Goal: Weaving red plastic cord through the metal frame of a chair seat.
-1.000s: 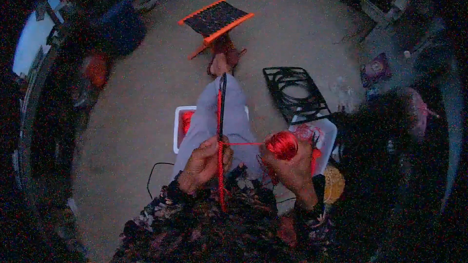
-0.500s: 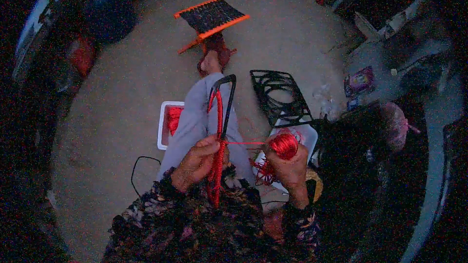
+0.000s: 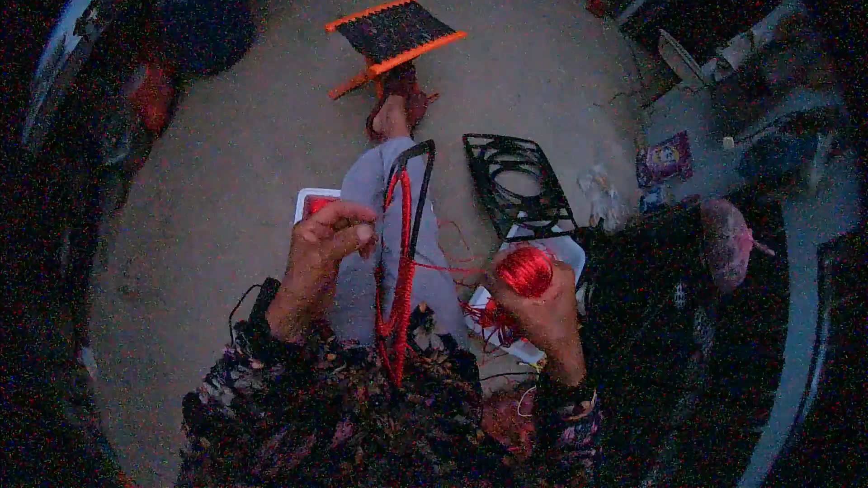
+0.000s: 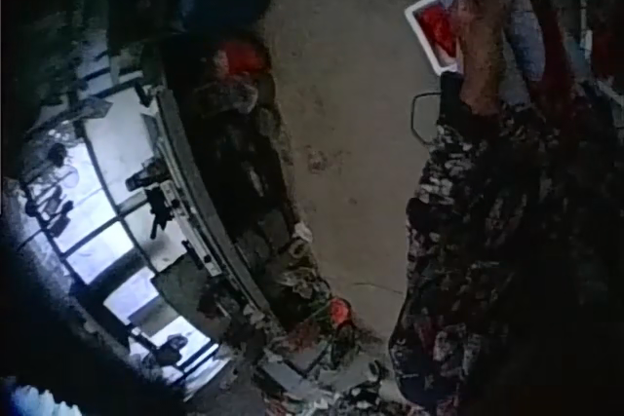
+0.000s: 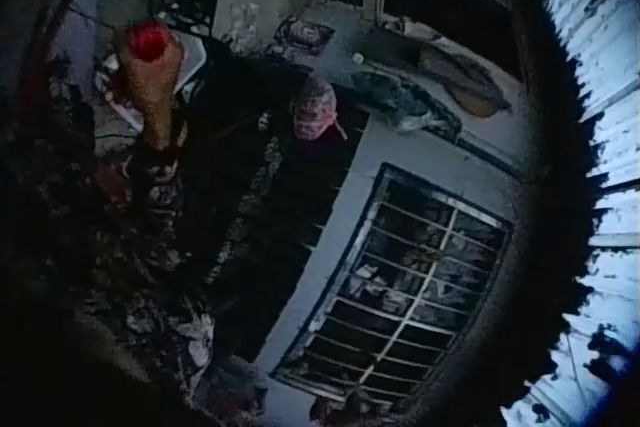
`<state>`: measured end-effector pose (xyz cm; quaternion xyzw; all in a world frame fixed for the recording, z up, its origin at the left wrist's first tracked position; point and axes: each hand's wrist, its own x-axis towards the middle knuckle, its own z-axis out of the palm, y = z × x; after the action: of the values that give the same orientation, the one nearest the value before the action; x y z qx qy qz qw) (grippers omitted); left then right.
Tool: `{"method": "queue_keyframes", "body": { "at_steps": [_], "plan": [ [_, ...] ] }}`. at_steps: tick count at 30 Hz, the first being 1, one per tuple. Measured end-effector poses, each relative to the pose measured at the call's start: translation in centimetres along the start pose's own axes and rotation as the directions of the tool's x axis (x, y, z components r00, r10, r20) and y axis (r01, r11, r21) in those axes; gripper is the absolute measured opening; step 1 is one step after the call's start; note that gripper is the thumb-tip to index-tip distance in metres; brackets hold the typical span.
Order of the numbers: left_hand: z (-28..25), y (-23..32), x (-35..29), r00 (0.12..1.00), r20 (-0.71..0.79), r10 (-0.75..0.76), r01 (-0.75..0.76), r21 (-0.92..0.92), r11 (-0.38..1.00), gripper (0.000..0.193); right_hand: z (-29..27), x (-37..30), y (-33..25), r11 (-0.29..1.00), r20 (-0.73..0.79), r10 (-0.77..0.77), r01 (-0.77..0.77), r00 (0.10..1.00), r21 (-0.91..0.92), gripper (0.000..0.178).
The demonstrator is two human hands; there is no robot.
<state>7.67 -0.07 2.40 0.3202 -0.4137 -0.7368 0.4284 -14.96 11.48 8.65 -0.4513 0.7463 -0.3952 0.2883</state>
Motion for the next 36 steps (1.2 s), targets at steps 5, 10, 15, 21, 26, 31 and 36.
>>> {"method": "queue_keyframes", "body": {
  "at_steps": [5, 10, 15, 21, 26, 31, 36],
  "plan": [
    [0.6, 1.2, 0.7, 0.997, 0.024, 0.078, -0.077, -0.046, 0.996, 0.018, 0.6, 1.6, -1.2, 1.000, 0.051, 0.002, -0.003, 0.999, 0.018, 0.025],
    [-0.9, 0.1, 0.6, 0.995, 0.002, 0.103, -0.103, 0.008, 0.995, 0.017, 0.5, 2.5, -0.4, 0.993, -0.025, -0.117, 0.117, 0.993, 0.018, 0.026],
    [-0.6, -2.6, 0.5, 0.997, 0.074, -0.022, 0.010, 0.163, 0.987, 0.020, 0.5, 2.9, 1.3, 0.998, 0.027, 0.057, -0.057, 0.998, 0.023, 0.028],
    [0.6, -4.4, -0.3, 0.981, 0.064, -0.183, 0.186, -0.051, 0.981, 0.034, 4.2, -0.3, 2.0, 0.953, 0.274, 0.098, -0.169, 0.957, 0.250, 0.027],
    [0.1, -6.7, -0.1, 0.901, 0.320, -0.292, 0.405, -0.383, 0.830, 0.038, 6.1, -2.3, 1.8, 0.930, 0.296, 0.265, -0.325, 0.918, 0.174, 0.026],
    [0.9, -5.9, 0.4, 0.830, 0.485, -0.276, 0.515, -0.474, 0.714, 0.033, 4.6, -2.7, 1.2, 0.829, 0.121, 0.241, -0.269, 0.963, 0.490, 0.019],
    [1.0, -6.3, 0.4, 0.835, 0.507, -0.216, 0.502, -0.538, 0.678, 0.037, 4.0, -2.3, 0.6, 0.784, 0.171, 0.269, -0.319, 0.948, 0.533, 0.017]
  ]
}}
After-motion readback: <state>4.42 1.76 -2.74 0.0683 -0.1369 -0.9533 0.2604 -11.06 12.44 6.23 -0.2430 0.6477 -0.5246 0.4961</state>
